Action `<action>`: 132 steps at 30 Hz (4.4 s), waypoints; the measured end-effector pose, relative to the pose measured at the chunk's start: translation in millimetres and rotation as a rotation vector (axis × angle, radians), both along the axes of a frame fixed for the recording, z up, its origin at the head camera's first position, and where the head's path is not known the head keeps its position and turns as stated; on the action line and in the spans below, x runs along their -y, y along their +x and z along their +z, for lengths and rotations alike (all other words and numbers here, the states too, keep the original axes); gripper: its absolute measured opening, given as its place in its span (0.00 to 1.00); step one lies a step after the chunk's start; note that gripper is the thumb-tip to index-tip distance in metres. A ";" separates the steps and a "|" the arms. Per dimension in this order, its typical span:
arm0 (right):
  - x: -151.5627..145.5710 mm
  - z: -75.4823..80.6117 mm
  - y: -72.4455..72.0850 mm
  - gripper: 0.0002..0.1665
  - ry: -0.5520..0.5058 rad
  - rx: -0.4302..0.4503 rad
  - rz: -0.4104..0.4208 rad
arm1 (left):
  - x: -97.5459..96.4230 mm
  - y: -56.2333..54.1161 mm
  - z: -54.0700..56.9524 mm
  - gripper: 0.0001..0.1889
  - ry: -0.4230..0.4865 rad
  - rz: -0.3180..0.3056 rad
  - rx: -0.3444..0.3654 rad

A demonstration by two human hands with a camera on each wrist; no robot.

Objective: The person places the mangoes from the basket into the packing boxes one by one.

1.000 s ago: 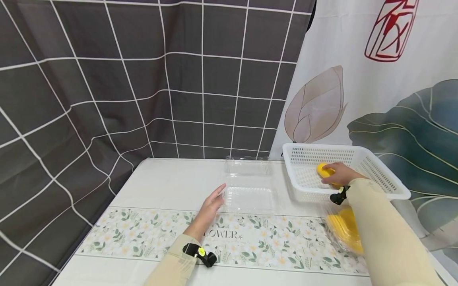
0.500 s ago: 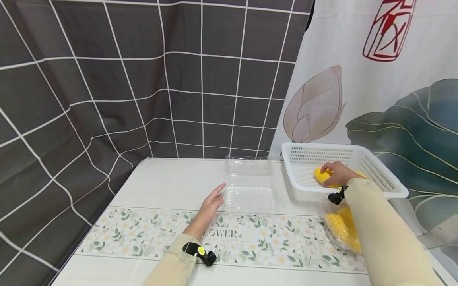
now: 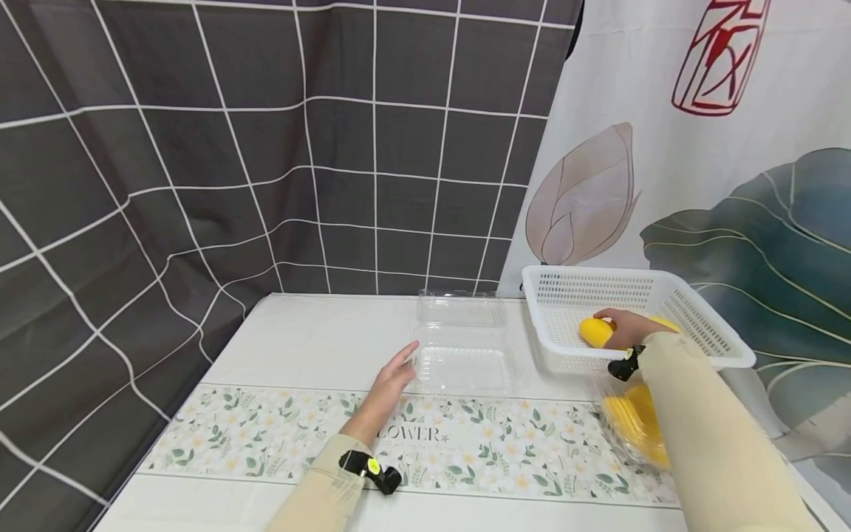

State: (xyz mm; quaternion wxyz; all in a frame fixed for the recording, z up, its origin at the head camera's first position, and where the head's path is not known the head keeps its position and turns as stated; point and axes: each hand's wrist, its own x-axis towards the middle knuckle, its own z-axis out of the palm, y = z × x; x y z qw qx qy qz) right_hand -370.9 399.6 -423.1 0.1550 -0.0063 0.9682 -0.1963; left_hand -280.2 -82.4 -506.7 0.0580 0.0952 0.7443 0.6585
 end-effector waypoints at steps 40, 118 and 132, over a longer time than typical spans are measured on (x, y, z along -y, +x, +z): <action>113.8 93.2 6.6 0.47 -0.068 -0.295 0.225 | -0.6 1.9 5.3 0.29 0.020 -0.016 -0.008; 267.1 19.9 42.2 0.57 -0.109 -0.029 0.319 | 0.0 0.0 5.3 0.31 -0.053 -0.006 0.014; 176.5 91.5 15.8 0.45 0.002 -0.353 0.214 | -1.8 2.9 3.8 0.31 -0.037 -0.003 0.027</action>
